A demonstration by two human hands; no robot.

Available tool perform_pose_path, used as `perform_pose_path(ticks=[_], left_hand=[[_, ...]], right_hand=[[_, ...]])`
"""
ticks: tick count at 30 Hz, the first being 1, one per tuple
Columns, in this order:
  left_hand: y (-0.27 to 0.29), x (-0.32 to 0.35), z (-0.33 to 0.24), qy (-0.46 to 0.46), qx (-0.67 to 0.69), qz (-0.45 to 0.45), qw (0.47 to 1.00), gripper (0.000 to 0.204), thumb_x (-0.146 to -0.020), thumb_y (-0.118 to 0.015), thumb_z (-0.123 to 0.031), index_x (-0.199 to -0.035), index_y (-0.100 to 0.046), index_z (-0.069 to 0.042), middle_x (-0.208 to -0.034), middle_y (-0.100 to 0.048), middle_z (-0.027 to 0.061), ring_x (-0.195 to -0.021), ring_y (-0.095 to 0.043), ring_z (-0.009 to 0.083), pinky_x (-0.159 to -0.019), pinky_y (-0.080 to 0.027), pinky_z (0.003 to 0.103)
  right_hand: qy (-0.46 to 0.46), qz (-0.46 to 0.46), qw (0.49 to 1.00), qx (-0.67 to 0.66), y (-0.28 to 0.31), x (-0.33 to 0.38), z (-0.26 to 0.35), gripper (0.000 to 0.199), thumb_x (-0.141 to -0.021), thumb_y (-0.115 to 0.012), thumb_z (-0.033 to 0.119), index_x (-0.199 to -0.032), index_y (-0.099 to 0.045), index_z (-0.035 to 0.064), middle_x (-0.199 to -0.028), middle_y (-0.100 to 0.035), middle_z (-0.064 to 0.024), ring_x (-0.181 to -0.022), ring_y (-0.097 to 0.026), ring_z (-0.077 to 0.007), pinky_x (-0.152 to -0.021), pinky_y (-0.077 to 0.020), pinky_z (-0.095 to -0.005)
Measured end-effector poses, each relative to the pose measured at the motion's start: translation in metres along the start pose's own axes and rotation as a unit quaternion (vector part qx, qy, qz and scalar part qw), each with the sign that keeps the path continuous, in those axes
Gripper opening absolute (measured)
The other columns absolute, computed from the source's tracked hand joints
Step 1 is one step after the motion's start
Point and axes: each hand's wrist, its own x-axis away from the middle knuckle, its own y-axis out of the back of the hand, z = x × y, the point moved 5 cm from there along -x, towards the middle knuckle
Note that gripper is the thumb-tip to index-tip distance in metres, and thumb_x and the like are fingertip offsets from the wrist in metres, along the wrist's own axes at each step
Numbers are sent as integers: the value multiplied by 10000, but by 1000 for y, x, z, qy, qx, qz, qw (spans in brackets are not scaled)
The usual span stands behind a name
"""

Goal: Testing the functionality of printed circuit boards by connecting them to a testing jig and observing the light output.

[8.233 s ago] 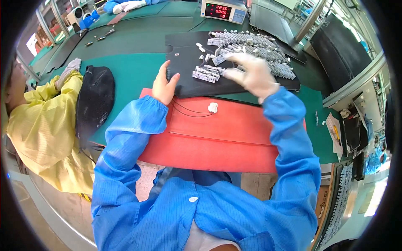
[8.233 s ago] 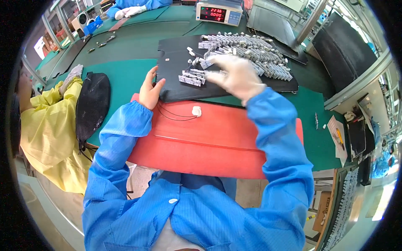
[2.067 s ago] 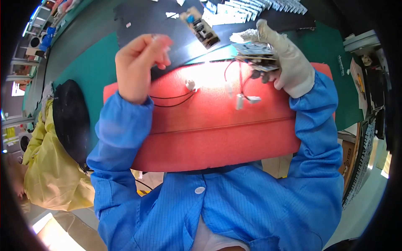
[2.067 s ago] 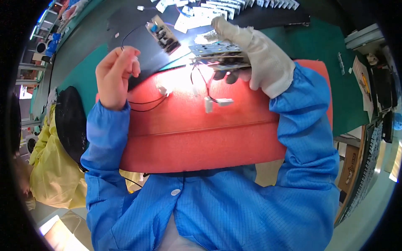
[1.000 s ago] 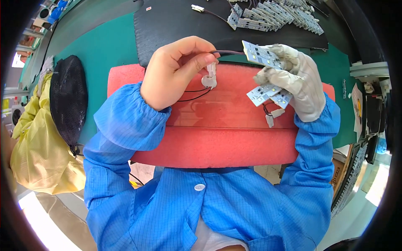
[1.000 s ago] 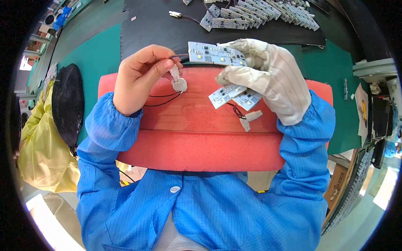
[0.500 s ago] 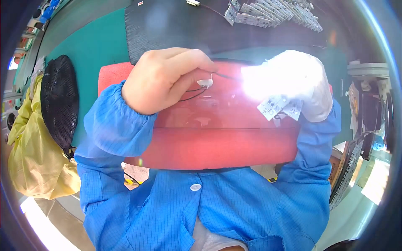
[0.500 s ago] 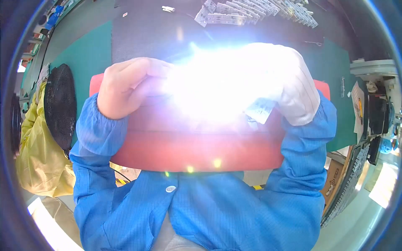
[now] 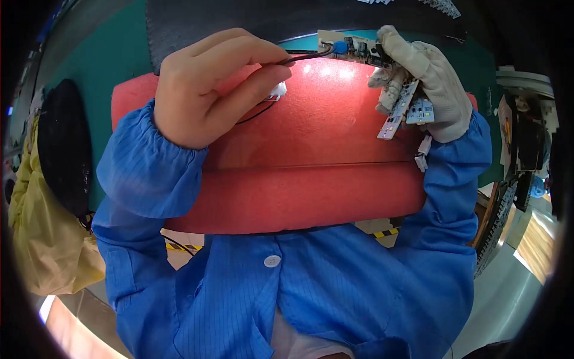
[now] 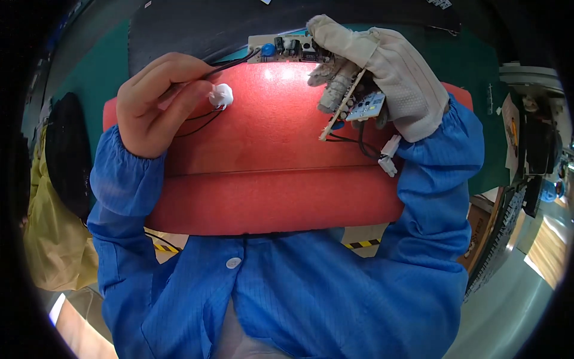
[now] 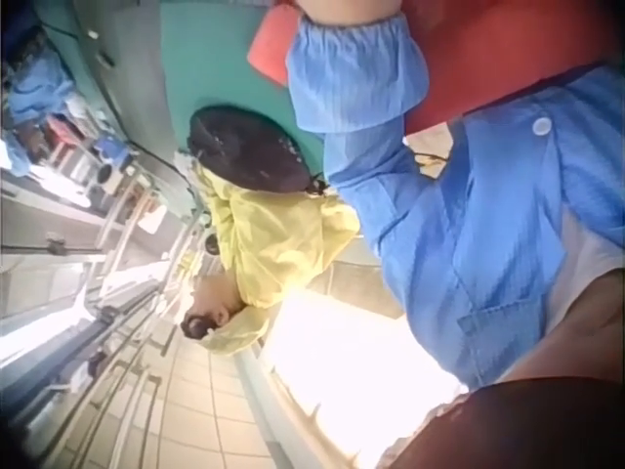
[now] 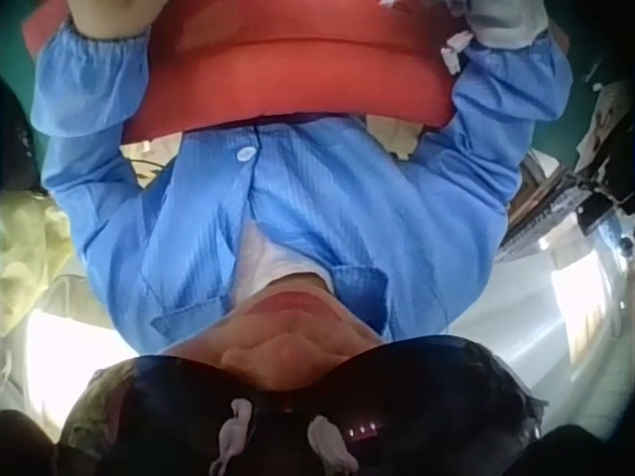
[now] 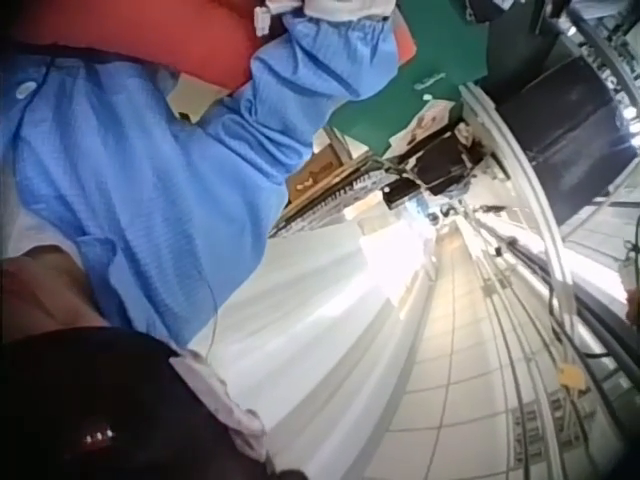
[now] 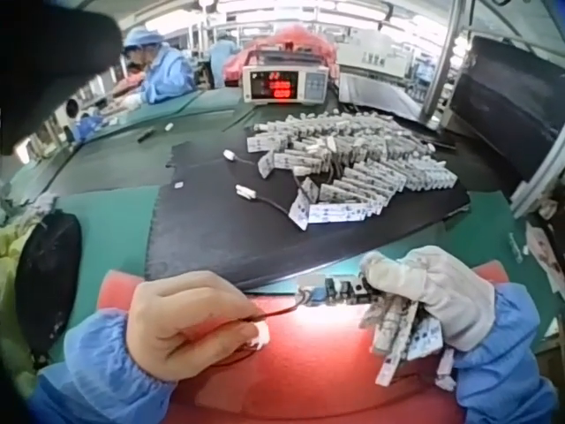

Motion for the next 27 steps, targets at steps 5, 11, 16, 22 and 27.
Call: perform_pose_path(ticks=[5, 11, 16, 22, 27], left_hand=[[5, 1, -3, 3, -4, -13, 1000, 83, -787, -659, -49, -860, -647, -13, -780, -624, 102, -674, -624, 209, -597, -487, 271], [5, -5, -6, -33, -36, 7, 999, 158, -732, -733, -99, -845, -652, -24, -695, -581, 69, -606, -581, 180, -571, -474, 254], [-2, -3, -1, 42, -17, 27, 999, 196, -706, -757, -108, -845, -646, -27, -666, -555, 78, -575, -538, 159, -509, -432, 246], [17, -3, 42, 216, 432, -62, 873, 127, -832, -599, -102, -787, -617, 16, -681, -574, 50, -548, -506, 99, -489, -368, 227], [68, 3, 94, 248, 409, -531, 700, 214, -854, -571, -105, -998, -573, 53, -764, -616, 97, -665, -581, 151, -632, -476, 262]], right_hand=[[-17, -11, 999, -26, 6, 0, -7, 315, -941, -462, 315, -1128, -608, 106, -611, -622, -77, -570, -645, -143, -749, -548, -304], [78, -23, 996, -35, 6, 0, 2, 525, -869, -535, 478, -996, -615, -24, -583, -610, -79, -548, -630, -126, -735, -548, -297], [53, -15, 989, -136, 2, -2, 0, 642, -792, -593, 565, -1021, -580, -35, -742, -633, -67, -546, -603, -93, -503, -491, -165], [46, -41, 987, -145, 0, -2, 2, 559, -857, -536, 509, -1202, -536, 69, -1040, -615, -60, -676, -504, -38, -535, -425, -164], [90, -82, 960, -251, -4, -1, 14, 479, -920, -473, 418, -1258, -499, 79, -1193, -558, -28, -763, -496, -54, -593, -424, -182]])
